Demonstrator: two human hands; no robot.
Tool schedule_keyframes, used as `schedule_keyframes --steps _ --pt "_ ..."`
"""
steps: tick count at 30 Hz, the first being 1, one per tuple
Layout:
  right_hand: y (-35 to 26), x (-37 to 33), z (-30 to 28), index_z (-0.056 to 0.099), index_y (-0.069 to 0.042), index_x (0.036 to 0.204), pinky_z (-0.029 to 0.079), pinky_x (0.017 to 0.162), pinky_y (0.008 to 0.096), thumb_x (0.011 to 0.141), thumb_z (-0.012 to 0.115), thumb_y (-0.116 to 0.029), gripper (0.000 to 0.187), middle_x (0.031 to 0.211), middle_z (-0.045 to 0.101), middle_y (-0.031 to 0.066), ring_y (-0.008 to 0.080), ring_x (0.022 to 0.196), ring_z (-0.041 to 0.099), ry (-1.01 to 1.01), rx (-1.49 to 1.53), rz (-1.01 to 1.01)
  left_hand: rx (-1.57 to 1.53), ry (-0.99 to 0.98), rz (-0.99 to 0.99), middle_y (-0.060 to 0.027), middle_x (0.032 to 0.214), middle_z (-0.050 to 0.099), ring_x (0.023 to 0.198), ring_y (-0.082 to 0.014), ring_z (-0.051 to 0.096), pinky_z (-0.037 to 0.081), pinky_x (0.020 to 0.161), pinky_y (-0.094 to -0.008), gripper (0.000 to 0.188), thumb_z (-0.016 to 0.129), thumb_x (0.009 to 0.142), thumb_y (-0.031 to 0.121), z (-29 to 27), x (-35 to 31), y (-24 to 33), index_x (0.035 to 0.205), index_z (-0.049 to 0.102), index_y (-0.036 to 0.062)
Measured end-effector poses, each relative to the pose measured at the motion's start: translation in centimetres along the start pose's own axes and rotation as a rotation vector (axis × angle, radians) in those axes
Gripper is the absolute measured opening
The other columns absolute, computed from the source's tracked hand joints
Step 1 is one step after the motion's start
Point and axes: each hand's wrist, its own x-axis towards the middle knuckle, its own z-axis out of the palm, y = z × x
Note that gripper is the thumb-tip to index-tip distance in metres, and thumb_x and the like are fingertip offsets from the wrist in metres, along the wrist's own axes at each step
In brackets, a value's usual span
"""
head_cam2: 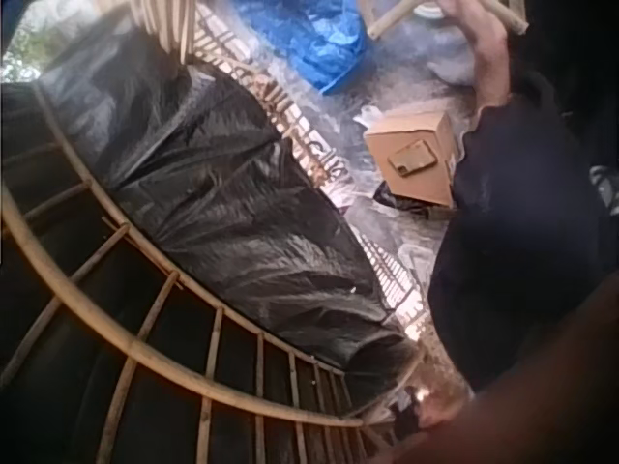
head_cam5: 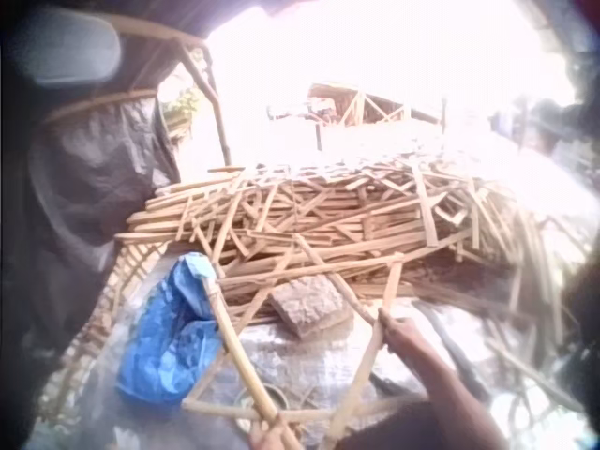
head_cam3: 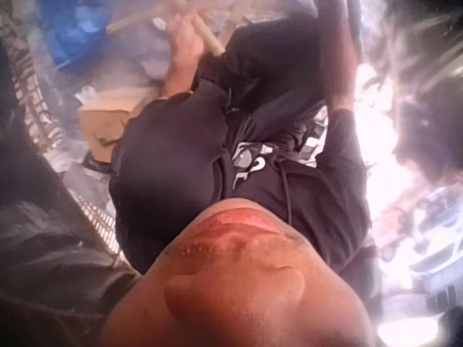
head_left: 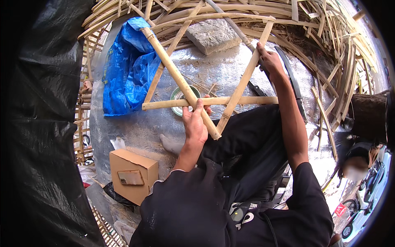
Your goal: The person constructs a bamboo star by using a large knife to notch and shave lengths of bamboo, then fits the notched bamboo strips together by hand.
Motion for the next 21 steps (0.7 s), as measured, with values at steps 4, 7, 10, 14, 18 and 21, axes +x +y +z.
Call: schedule_keyframes --steps 4,7,10,14,18,21 --pt "-0.4 -2.4 0.4 0.067 0.001 0.076 0.039 0.046 0.0281 0.094 0.063 -0.058 0.062 0.059 0.055 0.0021 0.0107 0.047 0.048 0.04 -0.013 0.051 0.018 0.017 0.002 -0.0134 0.118 0.066 0.098 -0.0146 0.064 0.054 0.077 -0.0266 0.033 0.058 0.101 0.011 0.0 -2.2 0.0 0.131 0.042 0.0109" --pt "-0.6 -3.4 0.4 0.065 0.0 0.072 0.038 0.044 0.028 0.094 0.062 -0.057 0.062 0.057 0.052 0.0012 0.0104 0.046 0.047 0.005 -0.123 0.136 -0.02 0.026 -0.077 -0.014 0.121 0.065 0.102 -0.0163 0.064 0.054 0.08 -0.0285 0.031 0.058 0.102 0.012 -0.8 -3.7 -0.3 0.129 0.043 0.0103" --pt "0.4 -4.0 1.6 0.065 0.0 0.073 0.037 0.042 0.0265 0.096 0.061 -0.055 0.059 0.054 0.051 -0.0001 0.0096 0.043 0.045 -0.001 -0.125 0.139 -0.025 0.075 -0.109 -0.0155 0.123 0.064 0.105 -0.0178 0.063 0.054 0.083 -0.0289 0.036 0.058 0.102 0.012 -1.6 -5.3 -0.7 0.133 0.041 0.0118" --pt "0.4 -3.1 2.2 0.067 0.0 0.076 0.038 0.044 0.0261 0.096 0.062 -0.055 0.059 0.055 0.053 0.0001 0.0093 0.045 0.047 -0.074 -0.113 0.126 -0.06 0.061 -0.074 -0.0174 0.12 0.065 0.102 -0.0193 0.063 0.054 0.079 -0.0323 0.037 0.059 0.101 0.011 -2.2 -4.7 -0.7 0.133 0.039 0.0128" --pt "-0.4 -1.0 2.6 0.068 0.0 0.077 0.041 0.047 0.0264 0.096 0.062 -0.055 0.058 0.057 0.055 0.0012 0.0093 0.048 0.05 -0.135 -0.063 0.1 -0.072 0.098 -0.052 -0.0159 0.123 0.064 0.108 -0.0177 0.063 0.054 0.085 -0.0316 0.037 0.058 0.102 0.012 -1.4 -3.3 -0.2 0.134 0.042 0.013" --pt "-0.1 -0.6 2.7 0.069 0.0 0.08 0.043 0.049 0.0265 0.096 0.061 -0.056 0.059 0.061 0.06 0.0029 0.0099 0.05 0.052 -0.195 -0.033 0.081 -0.051 0.091 0.014 -0.0164 0.122 0.064 0.108 -0.0186 0.063 0.055 0.086 -0.0322 0.037 0.058 0.102 0.011 -1.0 -3.1 0.3 0.135 0.042 0.0128"
